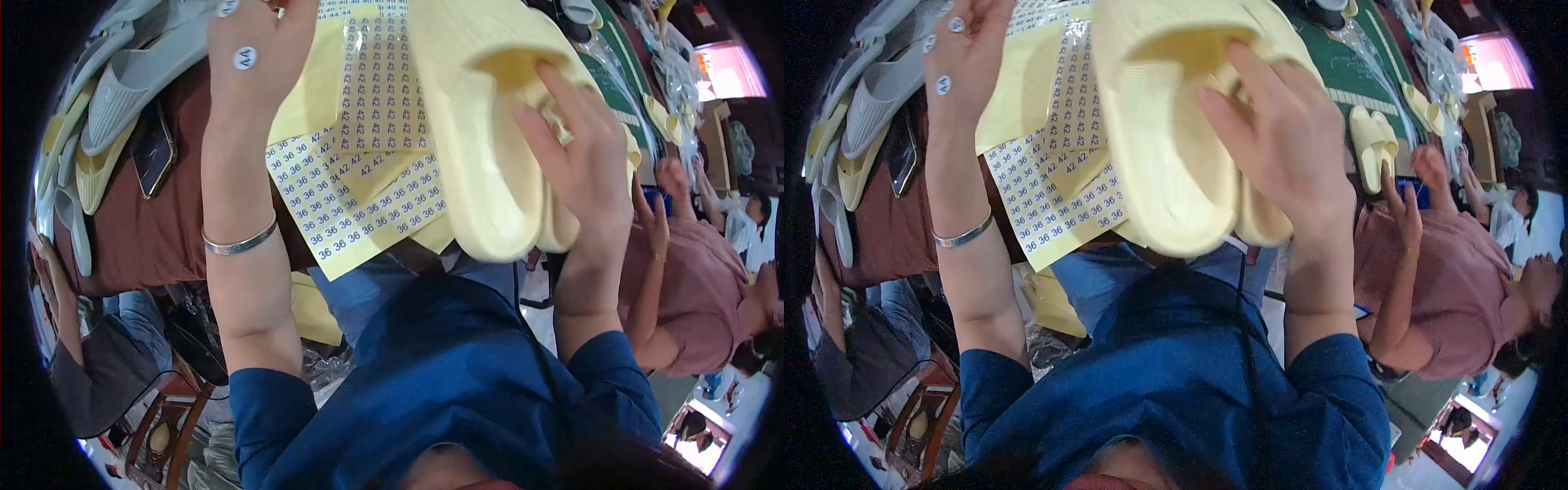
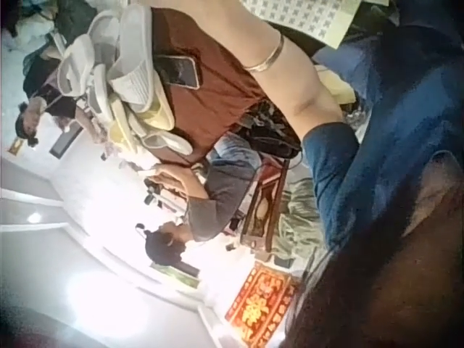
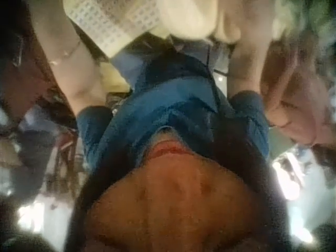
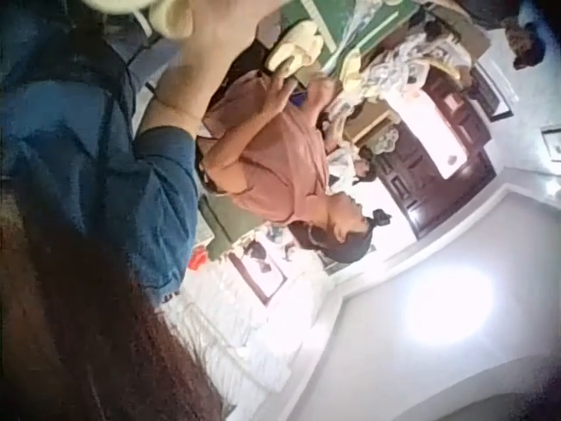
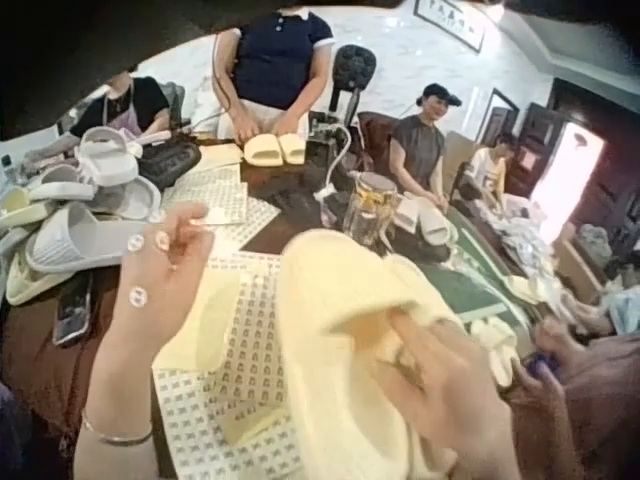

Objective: The recorder is applying numerical size stickers to the footbeds of several pairs of slippers.

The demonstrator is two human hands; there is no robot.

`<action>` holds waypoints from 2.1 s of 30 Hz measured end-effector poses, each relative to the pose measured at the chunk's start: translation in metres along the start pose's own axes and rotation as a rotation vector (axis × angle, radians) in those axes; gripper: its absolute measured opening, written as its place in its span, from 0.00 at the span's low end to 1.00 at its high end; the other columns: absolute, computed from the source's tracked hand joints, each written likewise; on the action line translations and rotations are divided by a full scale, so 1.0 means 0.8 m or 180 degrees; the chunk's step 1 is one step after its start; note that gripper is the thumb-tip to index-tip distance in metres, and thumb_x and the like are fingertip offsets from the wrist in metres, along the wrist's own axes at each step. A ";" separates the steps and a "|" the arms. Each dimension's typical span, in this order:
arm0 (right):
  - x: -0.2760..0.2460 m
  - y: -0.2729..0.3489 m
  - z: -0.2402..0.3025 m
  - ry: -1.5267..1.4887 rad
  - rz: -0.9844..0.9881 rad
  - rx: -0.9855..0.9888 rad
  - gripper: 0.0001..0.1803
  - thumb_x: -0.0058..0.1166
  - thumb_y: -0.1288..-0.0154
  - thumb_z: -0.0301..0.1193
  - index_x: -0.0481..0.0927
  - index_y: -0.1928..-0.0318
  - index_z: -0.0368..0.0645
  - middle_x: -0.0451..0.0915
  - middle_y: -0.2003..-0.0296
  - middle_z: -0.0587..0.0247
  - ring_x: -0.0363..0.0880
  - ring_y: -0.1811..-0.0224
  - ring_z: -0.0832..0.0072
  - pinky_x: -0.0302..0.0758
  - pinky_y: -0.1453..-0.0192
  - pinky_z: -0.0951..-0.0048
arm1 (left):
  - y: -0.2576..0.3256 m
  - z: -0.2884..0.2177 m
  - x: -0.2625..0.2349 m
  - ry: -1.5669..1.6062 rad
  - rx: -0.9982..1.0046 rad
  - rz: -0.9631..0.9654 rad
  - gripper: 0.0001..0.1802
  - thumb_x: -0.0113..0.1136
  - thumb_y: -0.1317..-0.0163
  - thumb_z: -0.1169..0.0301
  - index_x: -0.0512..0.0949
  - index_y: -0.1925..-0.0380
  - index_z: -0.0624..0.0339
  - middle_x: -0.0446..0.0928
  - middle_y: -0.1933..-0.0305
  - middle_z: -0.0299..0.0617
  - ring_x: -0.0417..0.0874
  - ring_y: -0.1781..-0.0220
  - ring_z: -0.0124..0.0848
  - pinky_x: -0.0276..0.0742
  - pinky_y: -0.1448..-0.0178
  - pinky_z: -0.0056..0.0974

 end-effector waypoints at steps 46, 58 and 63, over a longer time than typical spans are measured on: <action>-0.002 0.039 0.039 -0.1203 -0.0409 -0.1496 0.09 0.63 0.49 0.22 0.81 0.65 0.38 0.76 0.67 0.58 0.75 0.64 0.60 0.76 0.58 0.63 | 0.129 -0.117 0.093 0.0162 0.2011 0.2425 0.20 0.71 0.53 0.76 0.81 0.56 0.60 0.75 0.42 0.46 0.74 0.38 0.48 0.68 0.33 0.49; -0.015 0.044 0.022 -0.1180 -0.0433 -0.1318 0.09 0.63 0.50 0.20 0.80 0.66 0.36 0.78 0.66 0.55 0.77 0.61 0.57 0.76 0.57 0.63 | 0.124 -0.122 0.086 0.0348 0.1923 0.2234 0.21 0.71 0.51 0.75 0.80 0.54 0.61 0.76 0.43 0.49 0.75 0.40 0.48 0.71 0.36 0.47; -0.002 0.047 0.020 -0.1204 -0.0303 -0.1291 0.08 0.63 0.50 0.20 0.80 0.67 0.37 0.78 0.67 0.56 0.77 0.63 0.58 0.76 0.57 0.64 | 0.123 -0.123 0.086 0.0364 0.1961 0.2170 0.21 0.70 0.51 0.75 0.80 0.54 0.62 0.76 0.44 0.49 0.77 0.41 0.48 0.71 0.36 0.47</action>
Point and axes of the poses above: each hand's wrist, its own y-axis away from the middle knuckle, its own x-axis out of the palm, z = x × y, the point moved 6 cm from there along -y, towards the middle knuckle
